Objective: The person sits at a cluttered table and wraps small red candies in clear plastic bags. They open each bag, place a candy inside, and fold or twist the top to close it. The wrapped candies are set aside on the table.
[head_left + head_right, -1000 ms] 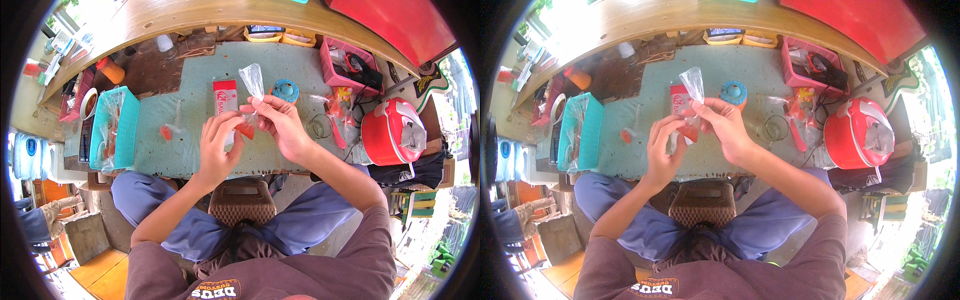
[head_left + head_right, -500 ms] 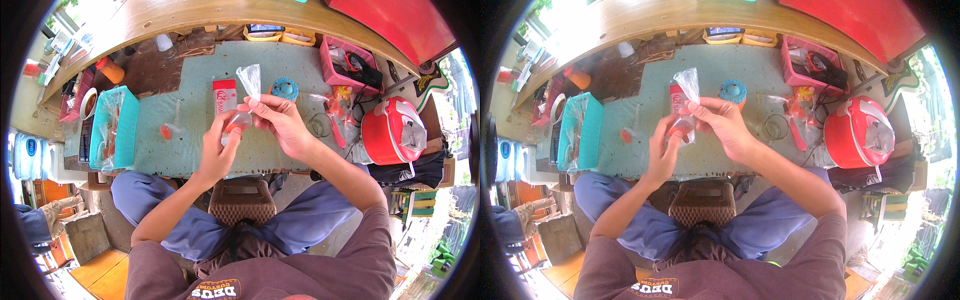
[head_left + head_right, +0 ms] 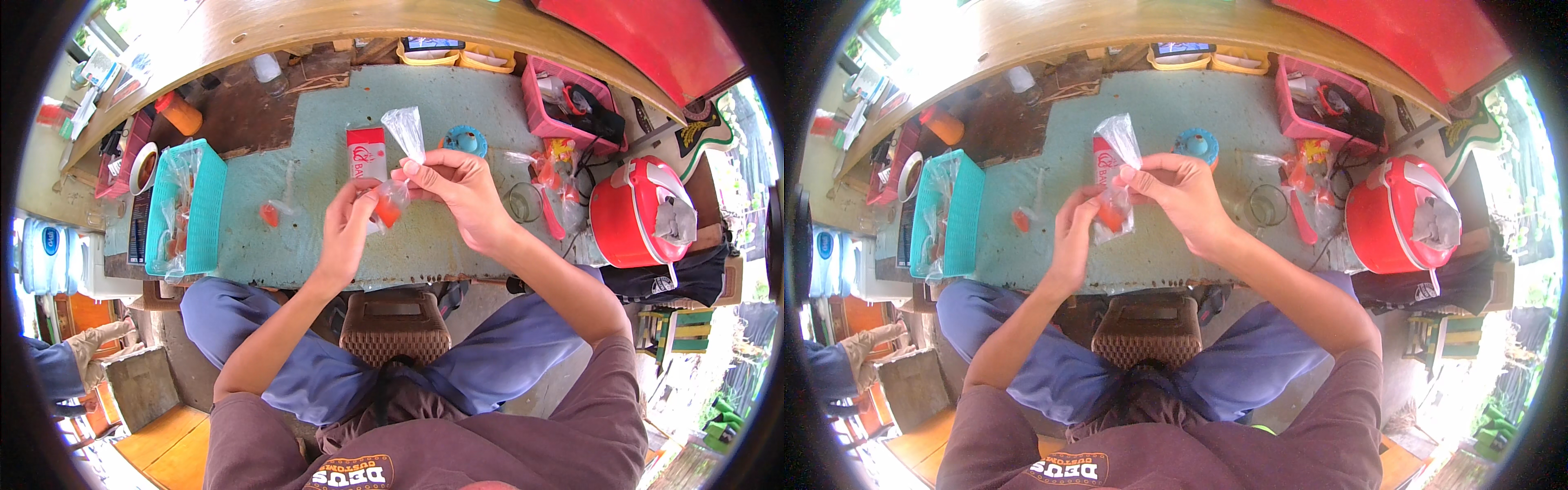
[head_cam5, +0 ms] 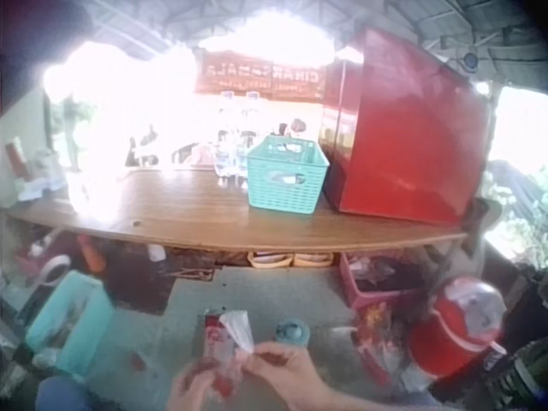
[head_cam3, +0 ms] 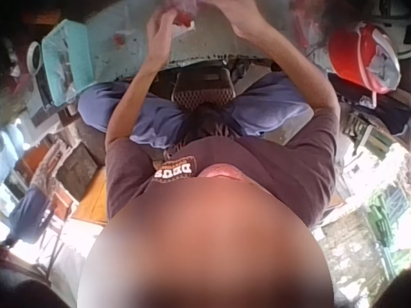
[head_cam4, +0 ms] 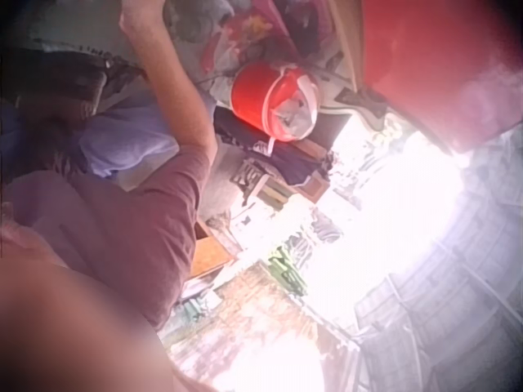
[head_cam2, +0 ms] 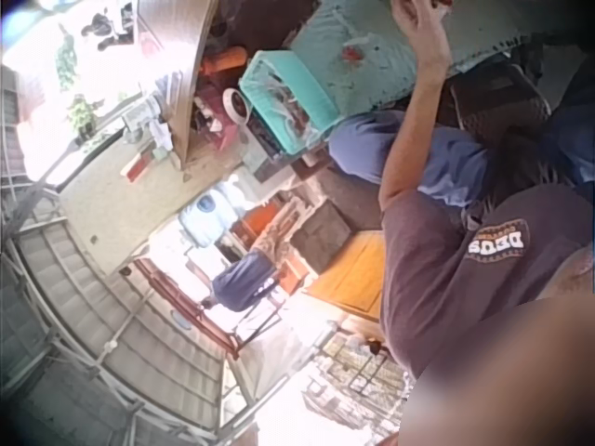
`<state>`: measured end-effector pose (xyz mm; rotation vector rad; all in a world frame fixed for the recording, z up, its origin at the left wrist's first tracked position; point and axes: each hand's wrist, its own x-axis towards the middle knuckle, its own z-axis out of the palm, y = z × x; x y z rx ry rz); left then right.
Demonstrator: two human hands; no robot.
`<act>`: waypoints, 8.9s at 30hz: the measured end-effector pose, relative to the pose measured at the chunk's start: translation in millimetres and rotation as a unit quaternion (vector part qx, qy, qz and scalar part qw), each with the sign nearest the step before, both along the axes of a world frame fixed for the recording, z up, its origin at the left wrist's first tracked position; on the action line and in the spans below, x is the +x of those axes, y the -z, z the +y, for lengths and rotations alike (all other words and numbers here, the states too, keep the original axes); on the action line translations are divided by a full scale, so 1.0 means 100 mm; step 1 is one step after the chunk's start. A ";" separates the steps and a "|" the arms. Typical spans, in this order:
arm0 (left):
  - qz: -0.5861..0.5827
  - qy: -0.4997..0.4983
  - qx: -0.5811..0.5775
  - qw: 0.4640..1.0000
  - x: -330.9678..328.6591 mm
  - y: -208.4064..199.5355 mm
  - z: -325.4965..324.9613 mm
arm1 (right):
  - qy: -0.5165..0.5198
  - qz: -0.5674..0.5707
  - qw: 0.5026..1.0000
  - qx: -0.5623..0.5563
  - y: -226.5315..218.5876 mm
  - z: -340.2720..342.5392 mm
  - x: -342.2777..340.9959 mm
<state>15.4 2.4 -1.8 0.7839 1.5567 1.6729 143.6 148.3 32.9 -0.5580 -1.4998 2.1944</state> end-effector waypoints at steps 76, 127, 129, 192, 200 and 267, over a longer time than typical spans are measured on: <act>0.541 -0.062 0.080 0.835 0.05 -0.05 0.02 | 0.074 0.012 0.985 -0.158 -0.03 0.05 0.02; 0.512 0.139 0.019 0.848 -0.19 -0.41 -0.22 | -0.238 -0.072 0.873 0.419 -0.36 0.01 0.14; 0.404 0.142 0.004 0.904 -0.21 -0.44 -0.23 | -0.218 -0.057 0.858 0.462 -0.37 0.03 0.15; -0.158 0.076 0.067 0.982 -0.24 -0.34 -0.07 | -0.055 -0.081 0.714 0.694 0.07 -0.15 0.04; 0.247 0.090 0.039 0.964 -0.01 -0.31 -0.18 | -0.131 -0.042 0.988 0.064 0.08 -0.21 0.01; -0.192 -0.015 -0.088 0.977 -0.13 0.38 0.05 | 0.049 -0.252 0.691 0.676 0.40 -0.64 -0.22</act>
